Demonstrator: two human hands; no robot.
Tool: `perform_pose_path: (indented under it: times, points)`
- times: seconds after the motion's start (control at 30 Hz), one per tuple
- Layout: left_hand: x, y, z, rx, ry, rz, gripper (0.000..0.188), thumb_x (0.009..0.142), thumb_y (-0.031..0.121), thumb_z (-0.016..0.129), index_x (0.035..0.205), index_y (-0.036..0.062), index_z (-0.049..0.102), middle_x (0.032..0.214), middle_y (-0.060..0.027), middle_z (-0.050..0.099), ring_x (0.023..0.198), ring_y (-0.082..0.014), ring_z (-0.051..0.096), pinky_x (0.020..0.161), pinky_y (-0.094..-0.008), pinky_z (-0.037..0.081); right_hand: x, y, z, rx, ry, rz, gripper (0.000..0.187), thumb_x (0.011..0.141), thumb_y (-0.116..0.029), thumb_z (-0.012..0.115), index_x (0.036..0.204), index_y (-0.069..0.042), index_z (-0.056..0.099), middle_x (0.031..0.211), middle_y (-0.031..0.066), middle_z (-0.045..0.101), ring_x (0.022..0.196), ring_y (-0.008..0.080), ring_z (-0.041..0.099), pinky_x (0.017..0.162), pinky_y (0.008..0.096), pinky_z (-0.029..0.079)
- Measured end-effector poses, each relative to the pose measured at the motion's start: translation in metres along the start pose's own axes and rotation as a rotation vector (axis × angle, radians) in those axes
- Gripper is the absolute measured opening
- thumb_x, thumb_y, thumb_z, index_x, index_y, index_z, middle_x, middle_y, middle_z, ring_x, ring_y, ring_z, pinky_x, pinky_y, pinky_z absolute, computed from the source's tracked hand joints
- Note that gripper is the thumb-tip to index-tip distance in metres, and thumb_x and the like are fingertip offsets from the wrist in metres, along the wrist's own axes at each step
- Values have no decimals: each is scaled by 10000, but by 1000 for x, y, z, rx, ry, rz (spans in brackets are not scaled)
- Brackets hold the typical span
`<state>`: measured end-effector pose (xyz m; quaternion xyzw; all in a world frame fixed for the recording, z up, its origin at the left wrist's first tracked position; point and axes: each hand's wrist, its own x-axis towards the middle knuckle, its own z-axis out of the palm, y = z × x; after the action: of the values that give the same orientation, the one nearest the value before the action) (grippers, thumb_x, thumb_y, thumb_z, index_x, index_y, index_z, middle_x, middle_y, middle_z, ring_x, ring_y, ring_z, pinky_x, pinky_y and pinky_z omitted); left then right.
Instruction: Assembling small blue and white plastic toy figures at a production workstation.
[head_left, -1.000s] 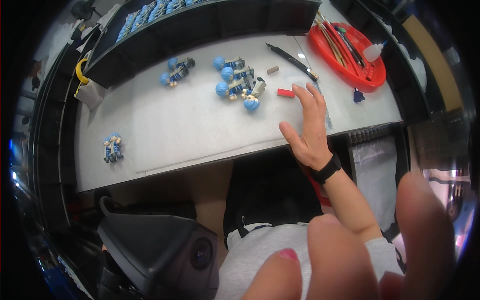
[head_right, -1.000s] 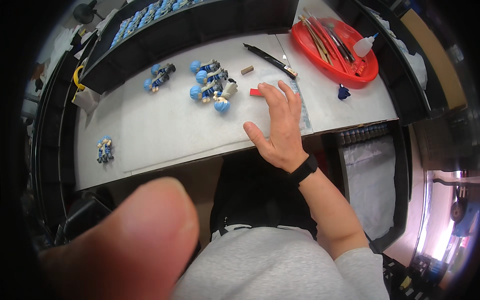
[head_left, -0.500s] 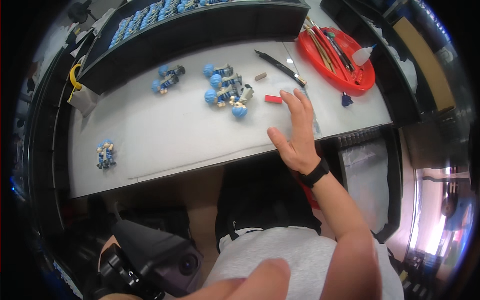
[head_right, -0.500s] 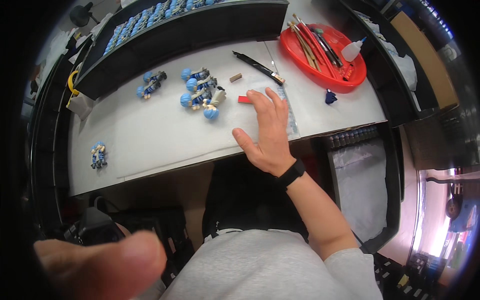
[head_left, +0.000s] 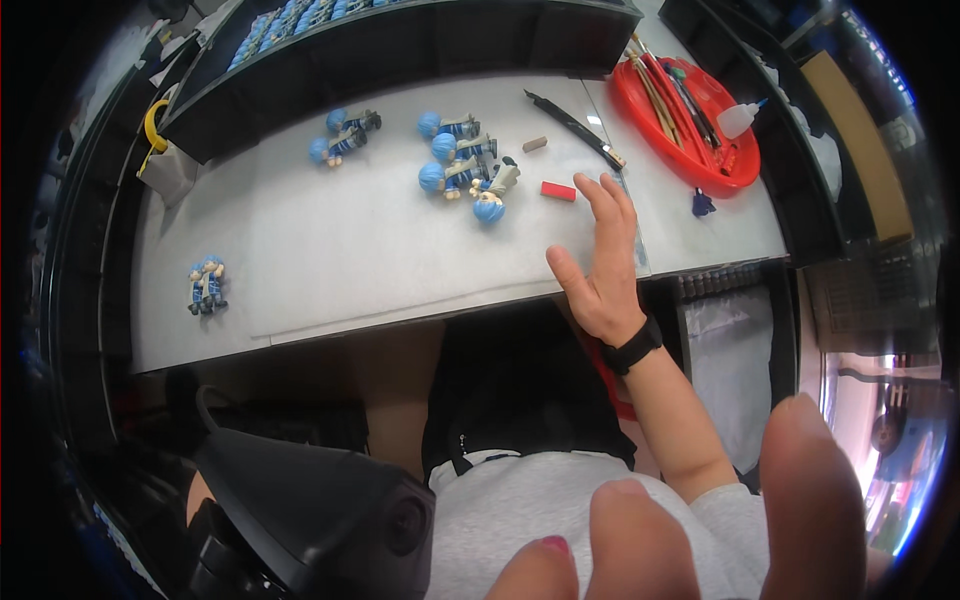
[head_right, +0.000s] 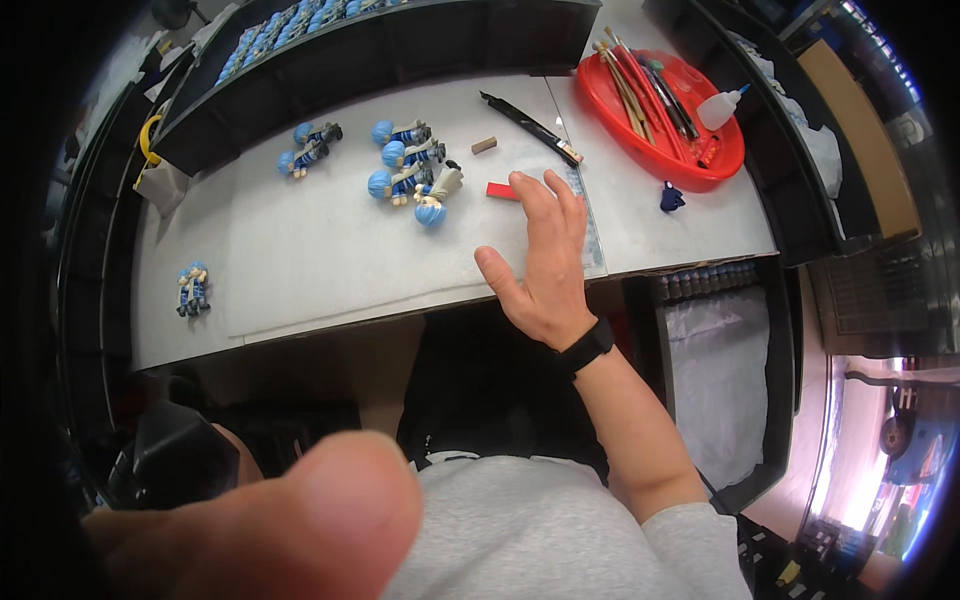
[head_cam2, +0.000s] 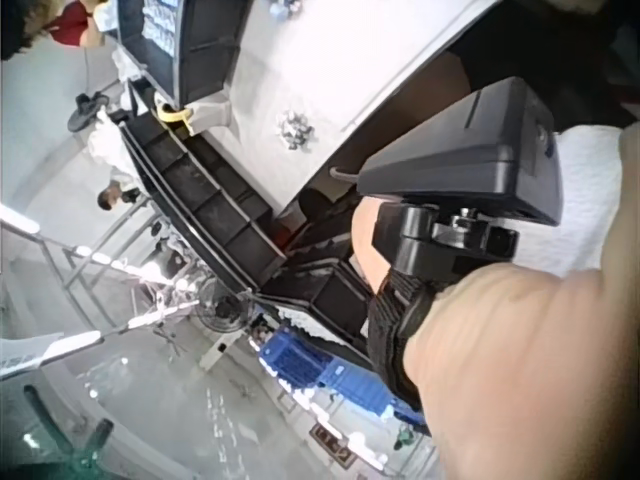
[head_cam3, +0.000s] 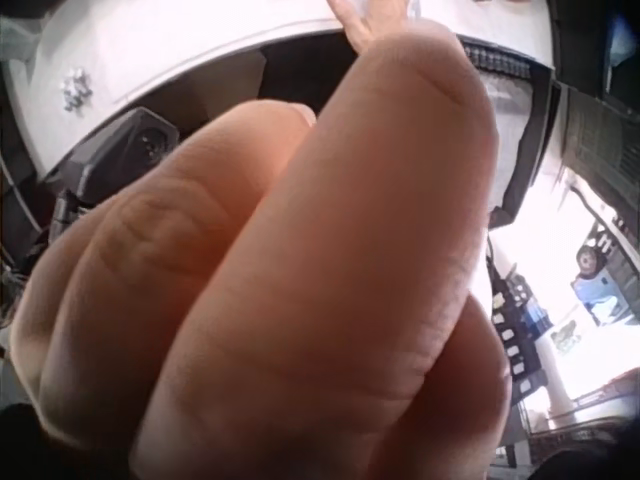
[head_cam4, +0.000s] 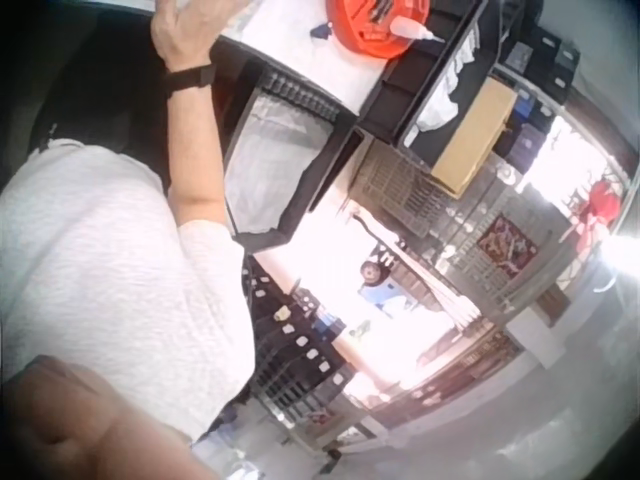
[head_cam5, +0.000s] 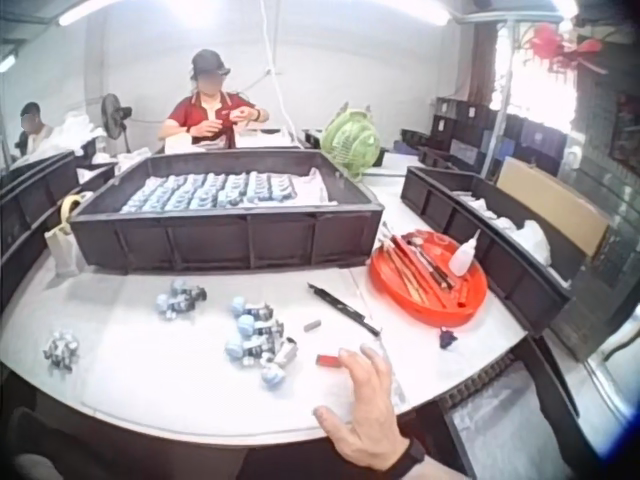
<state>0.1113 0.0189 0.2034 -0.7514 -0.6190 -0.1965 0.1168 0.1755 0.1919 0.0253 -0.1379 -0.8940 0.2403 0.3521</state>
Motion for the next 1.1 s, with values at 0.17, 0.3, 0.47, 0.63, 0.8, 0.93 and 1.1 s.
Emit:
perform_pose_path:
  times: [0.17,0.3,0.47,0.63,0.8,0.93,1.1]
  points:
    - [-1,1,11,44,-8,5,144,696,109,592,711,-9,512,778,-204,609,441,-170,477,339,-222,370,1,-1,4,36,-4,17,613,778,-258,602,1283,-1,365,1269,169,415,1242,365,279,1032,455,193]
    - [-23,15,53,-2,-158,203,155,676,125,575,685,-28,560,757,-224,623,469,-221,565,381,-252,430,3,-5,-5,46,-8,32,614,794,-260,570,1299,7,343,1290,200,379,1259,362,264,1035,438,210]
    - [-29,-50,53,-394,-436,38,112,684,89,578,705,2,510,669,-124,561,674,-277,605,593,-345,492,1,-8,-8,216,25,91,563,791,-184,564,1280,9,362,1271,180,422,1251,320,311,1051,412,200]
    - [-42,-189,56,-35,-203,-375,228,670,6,555,897,15,548,841,-143,600,796,-352,582,730,-410,470,9,-39,-7,462,72,60,415,766,-32,602,1160,18,483,1056,138,585,959,221,559,881,324,401]
    - [-71,-264,62,-33,-327,-926,275,650,-3,613,920,17,560,913,-157,613,856,-308,604,747,-344,479,12,-35,26,747,-77,92,389,764,23,607,1142,7,516,965,108,627,753,123,592,708,245,462]
    - [-89,-267,76,-191,-187,-816,291,647,-3,678,910,5,555,865,-111,622,797,-197,613,706,-297,487,8,-23,32,714,-188,114,403,752,6,621,1142,1,521,937,97,630,734,127,595,682,241,473]
    - [-68,-209,61,-512,-153,-884,259,775,125,655,976,-16,573,806,-37,594,742,-91,555,667,-230,464,13,-23,29,735,-129,142,467,731,-17,660,1172,-11,506,1020,118,586,794,151,596,680,245,480]
